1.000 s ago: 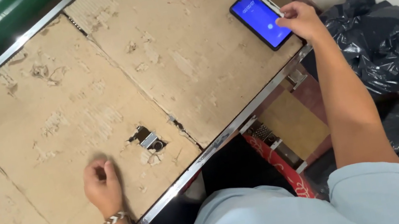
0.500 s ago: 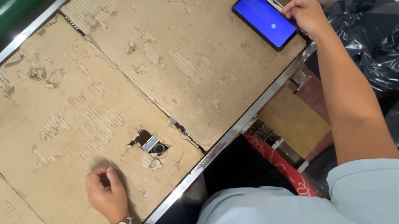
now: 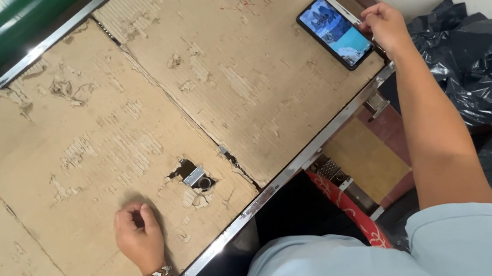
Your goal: Folding plastic bags coming off a production line and stacking them into a storage crate.
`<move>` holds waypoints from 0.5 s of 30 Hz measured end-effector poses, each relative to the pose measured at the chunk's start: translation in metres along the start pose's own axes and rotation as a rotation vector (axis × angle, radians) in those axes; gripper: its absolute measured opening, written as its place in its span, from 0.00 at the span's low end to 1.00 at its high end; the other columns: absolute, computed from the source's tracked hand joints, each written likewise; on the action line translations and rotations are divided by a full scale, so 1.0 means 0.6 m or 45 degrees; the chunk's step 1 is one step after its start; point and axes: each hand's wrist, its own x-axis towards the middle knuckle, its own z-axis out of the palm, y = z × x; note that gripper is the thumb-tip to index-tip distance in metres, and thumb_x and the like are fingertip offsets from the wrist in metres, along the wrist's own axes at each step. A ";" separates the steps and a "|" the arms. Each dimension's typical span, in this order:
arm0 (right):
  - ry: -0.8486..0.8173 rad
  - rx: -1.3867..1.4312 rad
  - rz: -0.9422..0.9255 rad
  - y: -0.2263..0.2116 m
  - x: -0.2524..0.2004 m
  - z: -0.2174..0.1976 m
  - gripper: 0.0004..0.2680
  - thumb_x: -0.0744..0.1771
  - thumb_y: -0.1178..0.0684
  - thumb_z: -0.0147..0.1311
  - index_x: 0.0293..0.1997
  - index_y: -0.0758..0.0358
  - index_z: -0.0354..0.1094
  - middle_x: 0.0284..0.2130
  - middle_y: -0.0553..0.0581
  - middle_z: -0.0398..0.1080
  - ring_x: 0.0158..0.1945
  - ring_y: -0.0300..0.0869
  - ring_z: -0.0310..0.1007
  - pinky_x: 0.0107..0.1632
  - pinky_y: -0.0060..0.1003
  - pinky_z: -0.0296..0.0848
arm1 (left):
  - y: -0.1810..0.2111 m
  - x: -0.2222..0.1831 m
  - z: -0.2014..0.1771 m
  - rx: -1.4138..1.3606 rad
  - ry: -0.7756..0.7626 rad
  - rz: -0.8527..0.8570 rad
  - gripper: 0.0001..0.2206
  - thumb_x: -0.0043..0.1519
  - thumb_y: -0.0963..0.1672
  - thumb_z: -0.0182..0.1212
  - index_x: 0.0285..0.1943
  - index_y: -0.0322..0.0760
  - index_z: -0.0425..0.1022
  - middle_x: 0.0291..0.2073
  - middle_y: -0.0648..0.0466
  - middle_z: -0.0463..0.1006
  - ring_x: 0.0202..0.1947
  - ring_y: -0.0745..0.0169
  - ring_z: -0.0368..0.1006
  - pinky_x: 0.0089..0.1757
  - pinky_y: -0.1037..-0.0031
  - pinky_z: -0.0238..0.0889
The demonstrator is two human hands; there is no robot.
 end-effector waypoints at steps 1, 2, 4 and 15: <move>0.000 0.000 -0.003 0.014 0.009 0.001 0.09 0.69 0.58 0.40 0.46 0.53 0.69 0.35 0.49 0.72 0.39 0.36 0.70 0.44 0.30 0.68 | 0.001 -0.001 -0.001 -0.001 0.002 0.000 0.04 0.65 0.42 0.58 0.38 0.37 0.70 0.34 0.53 0.73 0.35 0.54 0.67 0.39 0.64 0.60; 0.086 -0.096 -0.156 0.026 0.019 0.002 0.07 0.68 0.56 0.43 0.46 0.52 0.69 0.35 0.48 0.71 0.38 0.37 0.69 0.44 0.33 0.67 | 0.002 -0.001 -0.002 0.003 -0.002 0.009 0.04 0.66 0.42 0.58 0.38 0.37 0.71 0.33 0.52 0.73 0.35 0.54 0.67 0.38 0.64 0.60; 0.174 -0.190 -0.315 0.035 0.026 0.014 0.07 0.67 0.53 0.46 0.46 0.51 0.70 0.35 0.47 0.69 0.38 0.38 0.67 0.44 0.35 0.65 | 0.004 0.001 -0.003 0.005 -0.001 0.019 0.05 0.66 0.42 0.57 0.38 0.37 0.71 0.33 0.52 0.73 0.35 0.54 0.67 0.38 0.64 0.60; -0.164 -0.370 -1.548 -0.093 -0.163 0.283 0.04 0.66 0.57 0.53 0.41 0.64 0.71 0.36 0.58 0.71 0.42 0.50 0.69 0.49 0.47 0.65 | 0.004 0.001 -0.001 0.028 0.001 -0.049 0.06 0.65 0.45 0.56 0.39 0.40 0.72 0.35 0.54 0.75 0.36 0.54 0.70 0.36 0.64 0.61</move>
